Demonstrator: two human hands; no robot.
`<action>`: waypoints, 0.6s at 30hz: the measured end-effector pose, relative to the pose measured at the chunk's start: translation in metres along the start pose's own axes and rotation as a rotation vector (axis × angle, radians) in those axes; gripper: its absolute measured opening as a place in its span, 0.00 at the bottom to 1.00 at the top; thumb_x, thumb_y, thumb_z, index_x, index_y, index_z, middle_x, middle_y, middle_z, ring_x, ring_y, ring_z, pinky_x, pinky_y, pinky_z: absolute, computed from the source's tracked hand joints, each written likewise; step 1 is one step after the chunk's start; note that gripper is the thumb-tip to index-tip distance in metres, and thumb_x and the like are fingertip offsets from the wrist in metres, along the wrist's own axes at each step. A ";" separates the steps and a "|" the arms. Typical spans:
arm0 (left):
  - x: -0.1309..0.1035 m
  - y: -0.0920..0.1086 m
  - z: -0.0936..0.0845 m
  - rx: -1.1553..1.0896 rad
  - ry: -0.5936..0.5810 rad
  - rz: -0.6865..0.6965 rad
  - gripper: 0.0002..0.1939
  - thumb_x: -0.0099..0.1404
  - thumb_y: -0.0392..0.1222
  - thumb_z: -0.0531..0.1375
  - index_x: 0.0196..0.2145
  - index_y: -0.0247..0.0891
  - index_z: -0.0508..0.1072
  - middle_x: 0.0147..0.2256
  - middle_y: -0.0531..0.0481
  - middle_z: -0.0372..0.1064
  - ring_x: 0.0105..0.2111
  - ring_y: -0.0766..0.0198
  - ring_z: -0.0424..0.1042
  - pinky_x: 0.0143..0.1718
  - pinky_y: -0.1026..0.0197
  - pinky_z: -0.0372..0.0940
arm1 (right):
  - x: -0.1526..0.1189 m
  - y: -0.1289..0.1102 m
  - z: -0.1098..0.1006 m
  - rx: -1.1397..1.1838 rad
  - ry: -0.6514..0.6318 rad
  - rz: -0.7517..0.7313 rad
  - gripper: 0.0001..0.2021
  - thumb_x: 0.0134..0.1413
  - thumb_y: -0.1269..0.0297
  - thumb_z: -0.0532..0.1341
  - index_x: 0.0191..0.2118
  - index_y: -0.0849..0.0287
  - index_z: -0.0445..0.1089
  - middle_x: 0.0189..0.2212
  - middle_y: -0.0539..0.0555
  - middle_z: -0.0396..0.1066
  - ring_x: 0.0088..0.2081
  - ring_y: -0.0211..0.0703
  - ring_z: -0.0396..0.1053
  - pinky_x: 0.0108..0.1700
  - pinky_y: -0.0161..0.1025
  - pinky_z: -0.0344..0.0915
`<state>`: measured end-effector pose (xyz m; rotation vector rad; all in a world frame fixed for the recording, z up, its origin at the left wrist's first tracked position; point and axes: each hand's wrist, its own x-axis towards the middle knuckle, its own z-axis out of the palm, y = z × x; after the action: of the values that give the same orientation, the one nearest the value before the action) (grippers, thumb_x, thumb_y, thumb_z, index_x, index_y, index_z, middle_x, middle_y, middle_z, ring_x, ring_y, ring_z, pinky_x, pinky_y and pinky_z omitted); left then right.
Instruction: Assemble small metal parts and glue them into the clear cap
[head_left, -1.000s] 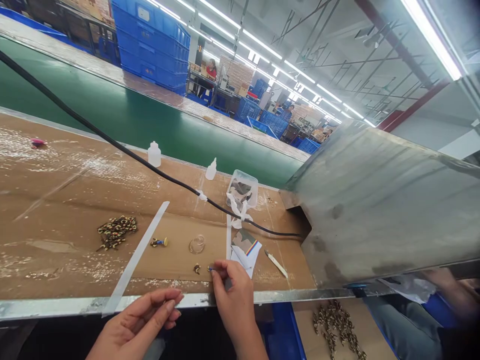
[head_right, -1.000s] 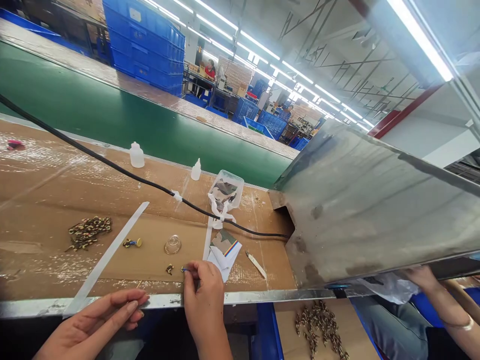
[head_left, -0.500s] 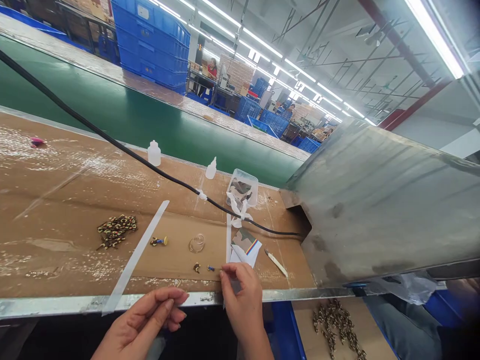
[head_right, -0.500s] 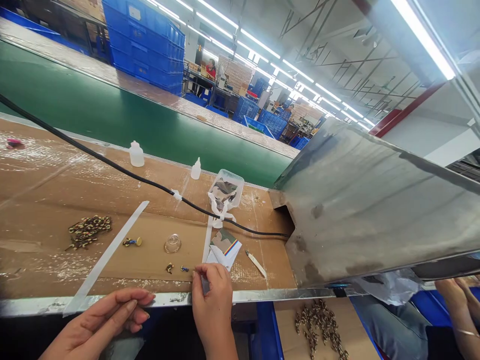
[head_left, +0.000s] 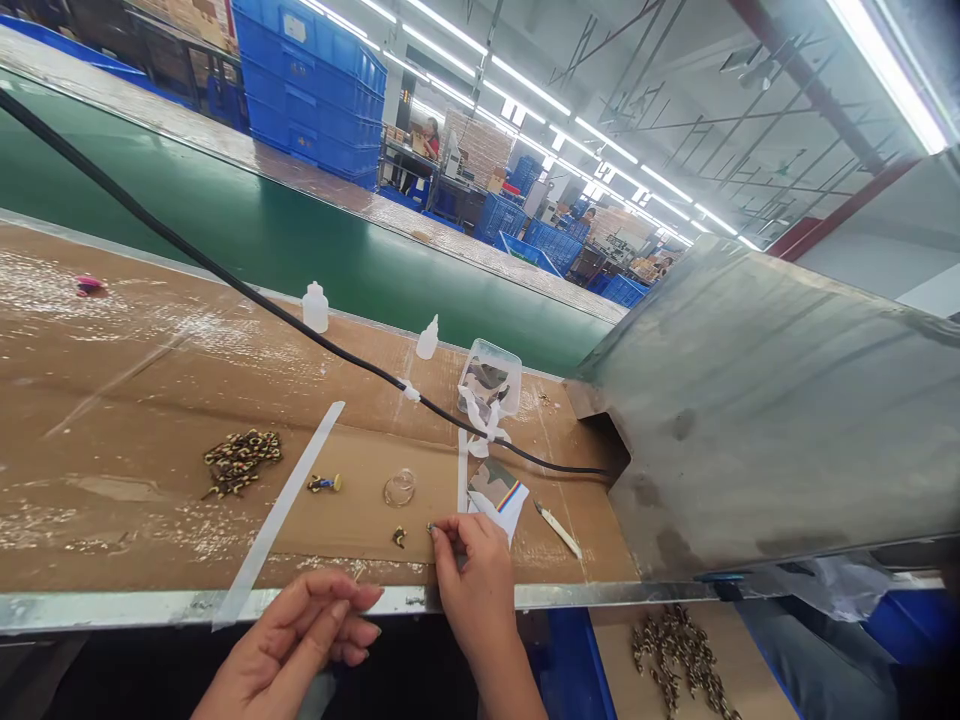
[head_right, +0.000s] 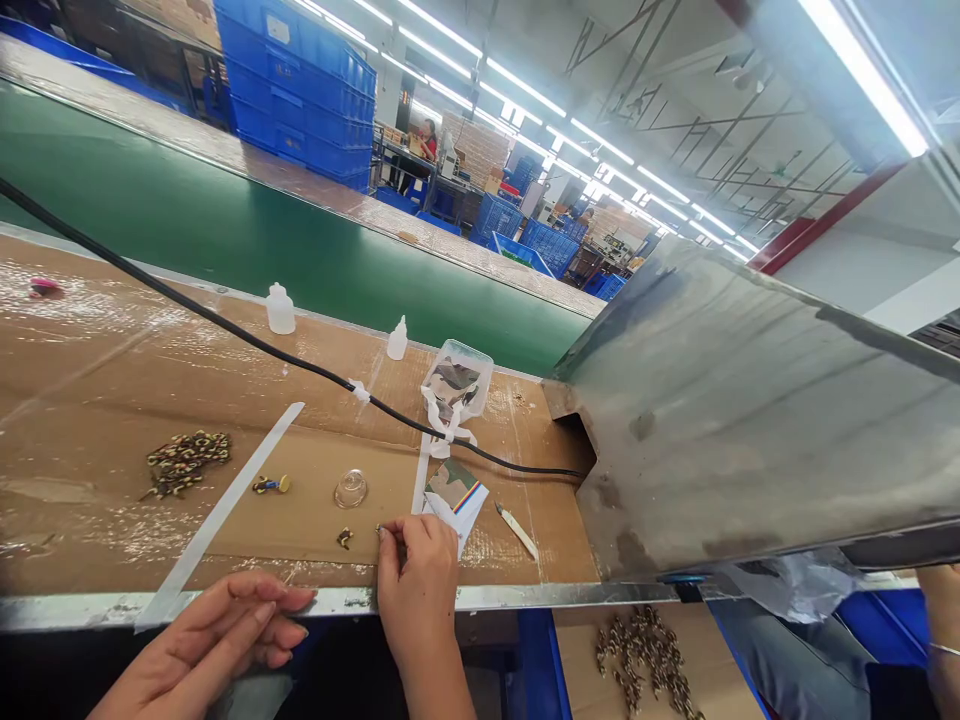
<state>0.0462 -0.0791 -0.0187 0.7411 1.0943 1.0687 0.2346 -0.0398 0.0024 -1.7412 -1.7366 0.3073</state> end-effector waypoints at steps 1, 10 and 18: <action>0.000 0.000 0.000 -0.007 -0.005 -0.011 0.18 0.57 0.56 0.66 0.38 0.40 0.73 0.39 0.46 0.78 0.33 0.55 0.77 0.36 0.59 0.74 | 0.000 0.000 0.000 0.008 0.003 -0.008 0.05 0.57 0.69 0.59 0.33 0.56 0.72 0.30 0.52 0.72 0.36 0.48 0.68 0.40 0.43 0.62; -0.003 0.009 0.006 -0.155 -0.064 -0.096 0.26 0.58 0.54 0.66 0.49 0.41 0.63 0.40 0.43 0.78 0.35 0.54 0.78 0.40 0.55 0.73 | -0.019 -0.017 -0.010 0.365 -0.036 -0.001 0.07 0.59 0.68 0.58 0.37 0.57 0.73 0.30 0.52 0.72 0.30 0.40 0.69 0.32 0.34 0.66; -0.008 0.008 0.009 -0.034 -0.123 -0.010 0.28 0.60 0.57 0.62 0.52 0.44 0.59 0.42 0.45 0.77 0.38 0.53 0.76 0.42 0.56 0.72 | -0.030 -0.041 -0.004 0.534 -0.169 0.099 0.06 0.56 0.66 0.60 0.37 0.57 0.74 0.31 0.52 0.70 0.29 0.39 0.68 0.31 0.33 0.64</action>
<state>0.0518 -0.0833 -0.0060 0.7640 0.9718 1.0177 0.2014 -0.0732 0.0217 -1.4361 -1.4990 0.8958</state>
